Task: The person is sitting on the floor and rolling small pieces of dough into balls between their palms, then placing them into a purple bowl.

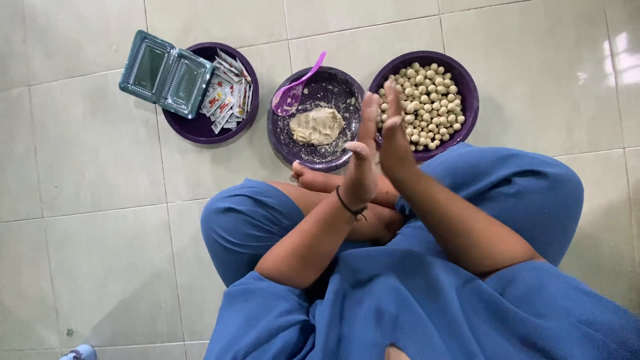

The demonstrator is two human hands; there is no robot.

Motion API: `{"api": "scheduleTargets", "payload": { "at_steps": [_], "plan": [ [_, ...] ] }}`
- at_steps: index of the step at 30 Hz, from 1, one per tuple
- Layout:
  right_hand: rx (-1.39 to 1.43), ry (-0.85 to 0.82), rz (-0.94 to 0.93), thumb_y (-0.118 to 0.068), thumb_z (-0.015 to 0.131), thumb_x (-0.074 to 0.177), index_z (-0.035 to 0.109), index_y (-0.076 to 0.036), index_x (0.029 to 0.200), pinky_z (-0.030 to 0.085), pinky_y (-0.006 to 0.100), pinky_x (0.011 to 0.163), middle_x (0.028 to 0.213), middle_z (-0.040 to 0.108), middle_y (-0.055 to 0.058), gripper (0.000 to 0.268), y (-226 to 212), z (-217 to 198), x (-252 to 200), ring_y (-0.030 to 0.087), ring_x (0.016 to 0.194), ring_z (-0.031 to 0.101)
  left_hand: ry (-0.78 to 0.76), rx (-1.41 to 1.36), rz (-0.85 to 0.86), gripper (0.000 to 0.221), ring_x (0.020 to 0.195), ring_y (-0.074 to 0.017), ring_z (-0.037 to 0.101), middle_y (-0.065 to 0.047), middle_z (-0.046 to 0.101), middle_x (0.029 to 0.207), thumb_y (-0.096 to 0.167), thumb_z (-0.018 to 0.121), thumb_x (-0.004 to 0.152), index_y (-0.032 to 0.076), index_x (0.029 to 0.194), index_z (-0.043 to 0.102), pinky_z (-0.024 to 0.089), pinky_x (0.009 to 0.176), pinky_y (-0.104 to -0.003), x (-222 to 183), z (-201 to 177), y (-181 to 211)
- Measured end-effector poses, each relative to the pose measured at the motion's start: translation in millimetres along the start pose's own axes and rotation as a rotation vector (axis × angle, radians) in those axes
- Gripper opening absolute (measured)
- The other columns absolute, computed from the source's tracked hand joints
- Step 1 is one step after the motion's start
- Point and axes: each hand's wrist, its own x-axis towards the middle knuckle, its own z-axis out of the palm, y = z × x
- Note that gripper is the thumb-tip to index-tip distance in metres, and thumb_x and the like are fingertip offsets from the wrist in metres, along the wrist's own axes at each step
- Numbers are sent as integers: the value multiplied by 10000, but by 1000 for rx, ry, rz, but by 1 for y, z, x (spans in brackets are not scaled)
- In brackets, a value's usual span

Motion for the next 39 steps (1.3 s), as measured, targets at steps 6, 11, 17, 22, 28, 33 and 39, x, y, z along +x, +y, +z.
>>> {"api": "scheduleTargets", "payload": {
  "at_steps": [6, 11, 17, 22, 28, 33, 39],
  "plan": [
    [287, -75, 111, -736, 32, 1011, 119, -98, 1675, -40, 529, 1280, 1733, 10, 126, 925, -37, 28, -26, 347, 1576, -60, -181, 567, 335, 1154, 1506, -620, 23, -367, -68, 1636, 663, 546, 899, 137, 1607, -199, 185, 1166, -765, 15, -45, -15],
    [211, 50, 221, -790, 44, 981, 54, -150, 1660, 163, 453, 1323, 1760, 21, 106, 933, -37, -6, 25, 279, 1650, -1, 25, 59, -259, 1052, 1614, -282, -29, -133, -8, 1724, 843, 146, 890, 91, 1621, 64, 25, 1321, -501, -4, 14, 25],
    [-101, -177, 474, -507, 309, 1079, 40, -98, 1620, 426, 489, 1135, 1707, 183, 191, 729, -18, 10, -2, 341, 1499, 347, 72, 79, -219, 1048, 1629, -310, 41, -137, 28, 1737, 843, 68, 858, 137, 1632, 49, 269, 1266, -439, 15, 9, 47],
    [250, -153, 215, -686, 46, 1016, 61, -129, 1649, 86, 482, 1339, 1741, -26, 109, 843, -29, 13, -4, 288, 1628, -13, 81, 163, -317, 1066, 1615, -254, -69, -91, -62, 1734, 876, 67, 817, 181, 1624, 12, 194, 1216, -444, 13, -4, 43],
    [360, -16, 398, -867, 86, 852, 60, -198, 1642, 75, 518, 1297, 1743, -13, 125, 1036, -48, -14, 28, 357, 1611, -6, -4, 160, -229, 959, 1624, -232, -14, -78, 28, 1730, 774, 65, 948, 104, 1633, 66, 22, 1353, -425, -10, 2, 9],
    [272, -64, 286, -644, 91, 1063, 184, -98, 1627, 81, 445, 1328, 1720, 144, 155, 791, -26, 15, -20, 286, 1610, 109, -12, 78, -236, 971, 1629, -241, -27, -82, 3, 1734, 787, 86, 934, 116, 1636, 51, 14, 1354, -441, -8, 5, 16],
    [306, -115, 220, -781, -62, 965, -73, -91, 1632, 73, 469, 1399, 1737, -128, 135, 960, -85, -4, 18, 336, 1645, -41, -12, -39, -239, 993, 1635, -253, -45, -89, -35, 1740, 805, 116, 913, 133, 1639, 28, 1, 1355, -466, -2, 8, 27]
  ]
}}
